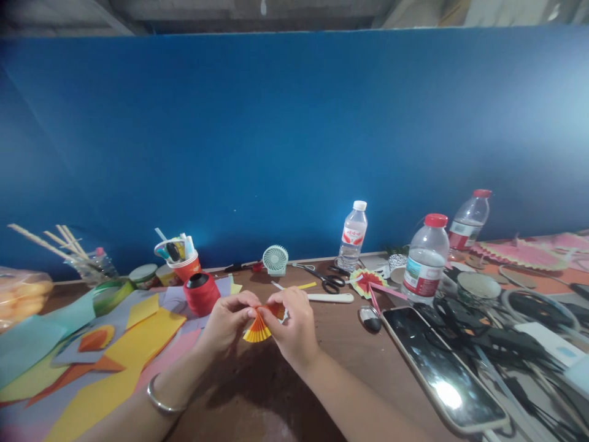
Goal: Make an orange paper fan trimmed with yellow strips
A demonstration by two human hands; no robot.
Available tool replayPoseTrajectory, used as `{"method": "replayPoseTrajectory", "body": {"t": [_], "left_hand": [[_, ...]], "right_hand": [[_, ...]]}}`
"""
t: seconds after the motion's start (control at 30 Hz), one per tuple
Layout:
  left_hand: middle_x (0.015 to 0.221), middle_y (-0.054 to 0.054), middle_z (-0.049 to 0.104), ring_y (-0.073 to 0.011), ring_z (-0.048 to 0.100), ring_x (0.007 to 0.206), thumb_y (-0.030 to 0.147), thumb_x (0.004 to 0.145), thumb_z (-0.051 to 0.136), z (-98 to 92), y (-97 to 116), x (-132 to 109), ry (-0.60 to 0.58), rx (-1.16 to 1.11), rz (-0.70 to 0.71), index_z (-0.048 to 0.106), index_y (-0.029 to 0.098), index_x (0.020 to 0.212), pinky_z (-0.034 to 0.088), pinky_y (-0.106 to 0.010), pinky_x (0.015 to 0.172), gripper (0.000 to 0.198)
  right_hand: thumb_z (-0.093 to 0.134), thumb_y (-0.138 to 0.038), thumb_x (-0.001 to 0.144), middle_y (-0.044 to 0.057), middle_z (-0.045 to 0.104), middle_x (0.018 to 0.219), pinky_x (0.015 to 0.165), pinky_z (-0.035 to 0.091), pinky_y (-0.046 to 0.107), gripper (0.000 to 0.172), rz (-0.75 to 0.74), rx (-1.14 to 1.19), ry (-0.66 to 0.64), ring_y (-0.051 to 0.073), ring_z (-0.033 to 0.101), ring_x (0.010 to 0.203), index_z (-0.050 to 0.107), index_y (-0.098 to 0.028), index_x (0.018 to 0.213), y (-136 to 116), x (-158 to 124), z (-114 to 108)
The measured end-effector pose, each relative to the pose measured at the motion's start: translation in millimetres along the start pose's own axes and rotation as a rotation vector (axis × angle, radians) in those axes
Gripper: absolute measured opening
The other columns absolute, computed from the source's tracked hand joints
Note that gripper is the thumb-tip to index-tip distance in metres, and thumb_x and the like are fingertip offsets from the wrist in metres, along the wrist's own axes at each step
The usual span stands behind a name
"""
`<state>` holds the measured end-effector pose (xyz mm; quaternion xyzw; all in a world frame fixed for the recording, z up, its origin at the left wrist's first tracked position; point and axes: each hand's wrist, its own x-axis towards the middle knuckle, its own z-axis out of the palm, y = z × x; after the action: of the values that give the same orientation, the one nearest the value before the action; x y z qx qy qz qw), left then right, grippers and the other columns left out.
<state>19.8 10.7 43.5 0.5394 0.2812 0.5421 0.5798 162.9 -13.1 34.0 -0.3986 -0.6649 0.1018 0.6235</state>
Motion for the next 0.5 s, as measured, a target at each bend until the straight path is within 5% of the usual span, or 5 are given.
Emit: {"method": "replayPoseTrajectory", "body": {"t": [0.13, 0.3, 0.4, 0.5], "left_hand": [[0.063, 0.001, 0.061, -0.0121, 0.055, 0.060, 0.024, 0.054, 0.078, 1.5, 1, 0, 0.038, -0.021, 0.016, 0.066, 0.015, 0.061, 0.045, -0.023, 0.058, 0.016], [0.065, 0.002, 0.060, -0.0109, 0.054, 0.061, 0.027, 0.058, 0.076, 1.8, 2, 2, 0.104, -0.014, 0.065, 0.064, 0.016, 0.066, 0.044, -0.021, 0.059, 0.018], [0.072, 0.002, 0.061, -0.0109, 0.055, 0.065, 0.026, 0.063, 0.073, 0.3, 1, 2, 0.165, 0.001, 0.101, 0.063, 0.017, 0.073, 0.045, -0.021, 0.062, 0.017], [0.080, 0.000, 0.062, -0.0113, 0.056, 0.070, 0.024, 0.065, 0.071, -1.4, -3, 3, 0.251, 0.027, 0.130, 0.062, 0.017, 0.079, 0.044, -0.022, 0.067, 0.018]], "right_hand": [[0.060, -0.021, 0.076, 0.002, 0.060, 0.075, 0.071, 0.040, 0.032, 0.005, -0.044, 0.089, -0.024, 0.017, 0.054, 0.073, 0.057, -0.020, 0.079, 0, -3, -2], [0.049, -0.020, 0.080, 0.006, 0.060, 0.098, 0.084, 0.040, 0.037, 0.024, -0.044, 0.251, -0.091, 0.021, 0.053, 0.093, 0.054, -0.021, 0.104, -1, -7, -5], [0.051, -0.026, 0.078, 0.010, 0.051, 0.116, 0.089, 0.038, 0.040, 0.041, 0.069, 0.425, -0.055, 0.024, 0.049, 0.104, 0.044, -0.020, 0.118, -2, -6, -2], [0.061, -0.030, 0.073, 0.008, 0.056, 0.104, 0.074, 0.047, 0.034, 0.044, 0.324, 0.641, -0.017, 0.021, 0.056, 0.090, 0.043, -0.021, 0.112, -5, -2, 6]]}}
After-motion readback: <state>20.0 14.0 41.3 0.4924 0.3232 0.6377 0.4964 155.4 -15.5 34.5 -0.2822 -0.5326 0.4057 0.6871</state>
